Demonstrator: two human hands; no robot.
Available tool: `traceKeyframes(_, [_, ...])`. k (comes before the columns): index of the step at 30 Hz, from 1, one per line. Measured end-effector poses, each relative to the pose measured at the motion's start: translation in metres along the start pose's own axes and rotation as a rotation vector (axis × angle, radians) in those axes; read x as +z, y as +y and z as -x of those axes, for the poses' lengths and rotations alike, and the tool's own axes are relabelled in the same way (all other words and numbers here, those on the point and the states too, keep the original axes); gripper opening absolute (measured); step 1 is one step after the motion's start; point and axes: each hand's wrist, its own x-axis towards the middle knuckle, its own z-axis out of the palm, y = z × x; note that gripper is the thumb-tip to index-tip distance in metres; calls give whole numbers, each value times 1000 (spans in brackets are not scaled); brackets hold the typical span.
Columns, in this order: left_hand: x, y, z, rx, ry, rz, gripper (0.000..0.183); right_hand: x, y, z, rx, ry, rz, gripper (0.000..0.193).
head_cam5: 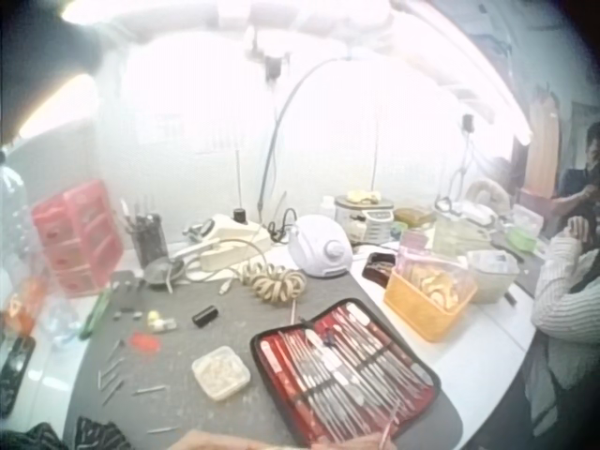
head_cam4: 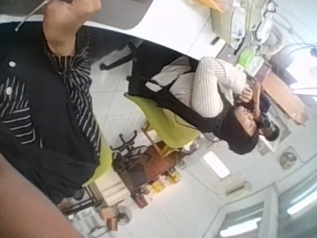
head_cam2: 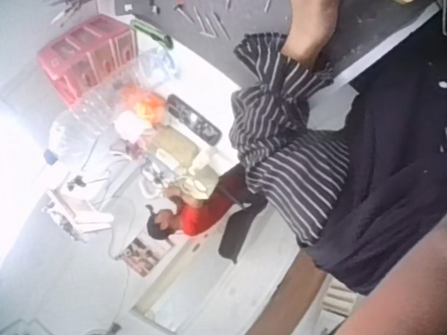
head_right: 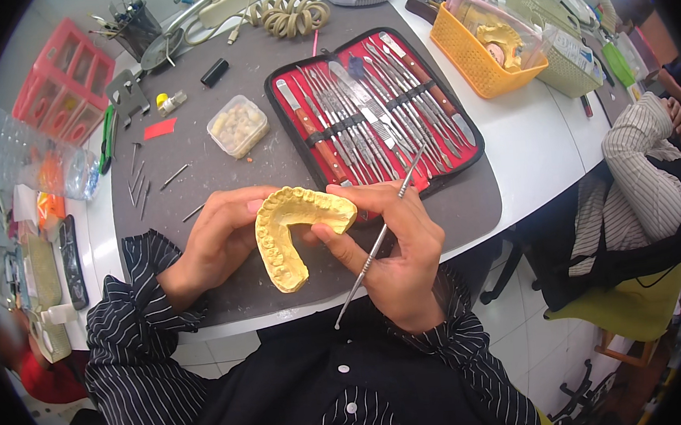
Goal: The person holds a yellow dental model and uses a metal carving tool to shape and refine its surface. They rotate the model to access different areas and continue carving with precise hand movements.
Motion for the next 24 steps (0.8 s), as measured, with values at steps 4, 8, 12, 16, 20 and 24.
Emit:
traceKeyframes(4, [-2, 1, 0, -17, -18, 1, 39, 1, 3, 0, -67, 34, -16, 34])
traceKeyframes(8, [1, -1, 1, -1, -2, -107, 45, 1, 2, -1, -118, 63, 14, 34])
traceKeyframes(12, [13, 1, 0, 155, -66, -127, 65, 0, 2, -1, -145, 84, 29, 35])
traceKeyframes(16, [13, 3, -2, 194, -10, -326, 86, -1, 4, 0, -163, 104, 50, 36])
traceKeyframes(20, [5, 1, -3, 241, -53, -532, 95, 0, 3, 1, -142, 119, 26, 37])
traceKeyframes(24, [3, 0, -2, 307, -28, -564, 89, -1, 2, 0, -117, 92, 28, 36])
